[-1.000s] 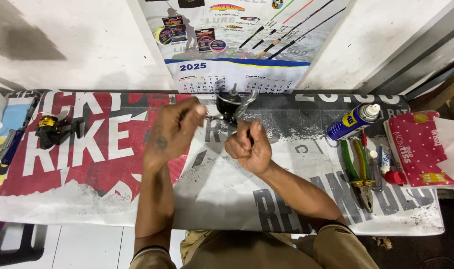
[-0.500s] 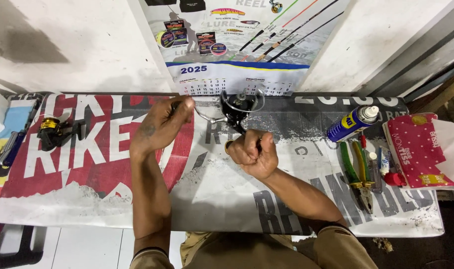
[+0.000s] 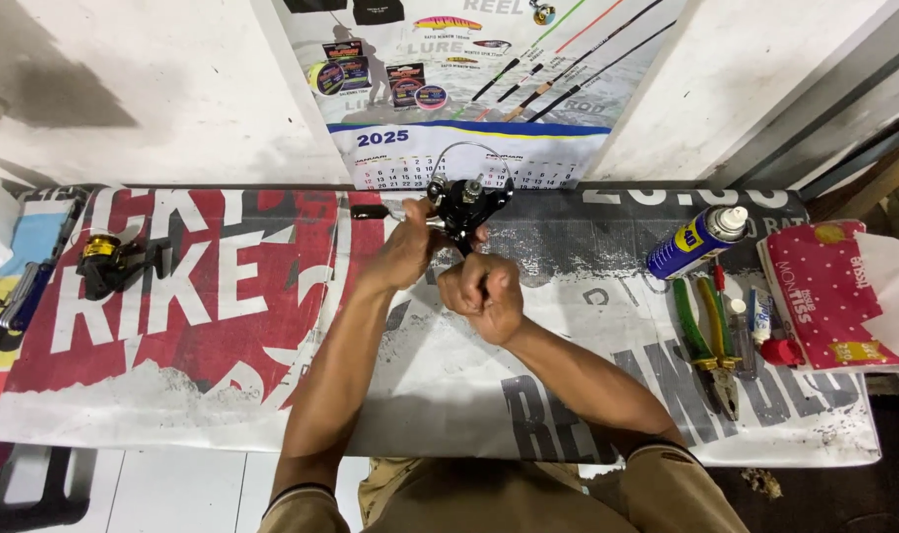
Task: The person cleans a fishing reel using a white cloth, wiping the handle, spool, and body. They rotate the reel to access different parts and test the handle's movement. The person also handles a small yellow container, likely containing lubricant, and applies it to the reel.
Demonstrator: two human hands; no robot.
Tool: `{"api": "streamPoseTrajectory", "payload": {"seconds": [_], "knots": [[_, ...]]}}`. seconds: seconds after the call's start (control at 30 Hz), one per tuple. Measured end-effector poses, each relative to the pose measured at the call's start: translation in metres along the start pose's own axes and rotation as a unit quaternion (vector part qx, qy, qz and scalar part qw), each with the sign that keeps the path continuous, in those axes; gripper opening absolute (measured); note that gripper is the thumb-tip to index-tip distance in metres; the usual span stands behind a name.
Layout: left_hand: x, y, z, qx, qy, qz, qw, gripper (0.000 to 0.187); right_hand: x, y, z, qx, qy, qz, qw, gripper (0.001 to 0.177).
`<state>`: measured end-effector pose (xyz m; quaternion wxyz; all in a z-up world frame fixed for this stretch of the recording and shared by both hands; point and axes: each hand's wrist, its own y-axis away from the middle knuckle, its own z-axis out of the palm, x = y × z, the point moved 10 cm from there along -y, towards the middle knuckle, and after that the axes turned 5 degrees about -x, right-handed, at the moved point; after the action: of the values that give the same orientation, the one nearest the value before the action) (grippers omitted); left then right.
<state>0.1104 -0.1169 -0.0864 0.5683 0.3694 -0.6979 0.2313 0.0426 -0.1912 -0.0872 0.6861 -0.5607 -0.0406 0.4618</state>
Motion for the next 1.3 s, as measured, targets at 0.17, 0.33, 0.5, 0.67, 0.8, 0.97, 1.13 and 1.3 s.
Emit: {"api": "streamPoseTrajectory", "payload": {"seconds": [0.17,0.33,0.5,0.67,0.8,0.97,1.13,1.3], "knots": [[0.000,-0.010,-0.004,0.047,0.126,0.022,0.991,0.098,0.014,0.000,0.001,0.028,0.088,0.049,0.995,0.055],[0.001,-0.019,-0.013,0.107,0.280,0.055,0.953,0.100,0.030,-0.007,0.001,0.018,0.132,0.092,0.987,0.048],[-0.029,-0.025,-0.040,0.165,0.422,0.135,0.881,0.106,0.070,0.029,-0.036,0.052,0.200,0.116,0.972,0.060],[-0.046,-0.016,-0.035,0.213,0.487,0.159,0.832,0.098,0.040,-0.009,-0.032,0.117,0.266,0.178,0.940,0.047],[0.003,0.020,-0.014,0.331,0.485,0.081,0.806,0.091,0.044,-0.018,-0.035,0.194,0.216,0.171,0.941,0.031],[-0.004,0.011,-0.005,0.304,0.492,0.110,0.808,0.093,0.036,-0.015,-0.020,0.244,0.245,0.129,0.929,0.035],[-0.016,0.005,-0.006,0.268,0.502,0.141,0.810,0.096,0.040,-0.005,-0.007,0.176,0.282,0.135,0.933,0.047],[-0.020,-0.001,-0.008,0.220,0.510,0.192,0.809,0.102,0.046,-0.011,0.002,0.048,0.275,0.116,0.953,0.059]]}}
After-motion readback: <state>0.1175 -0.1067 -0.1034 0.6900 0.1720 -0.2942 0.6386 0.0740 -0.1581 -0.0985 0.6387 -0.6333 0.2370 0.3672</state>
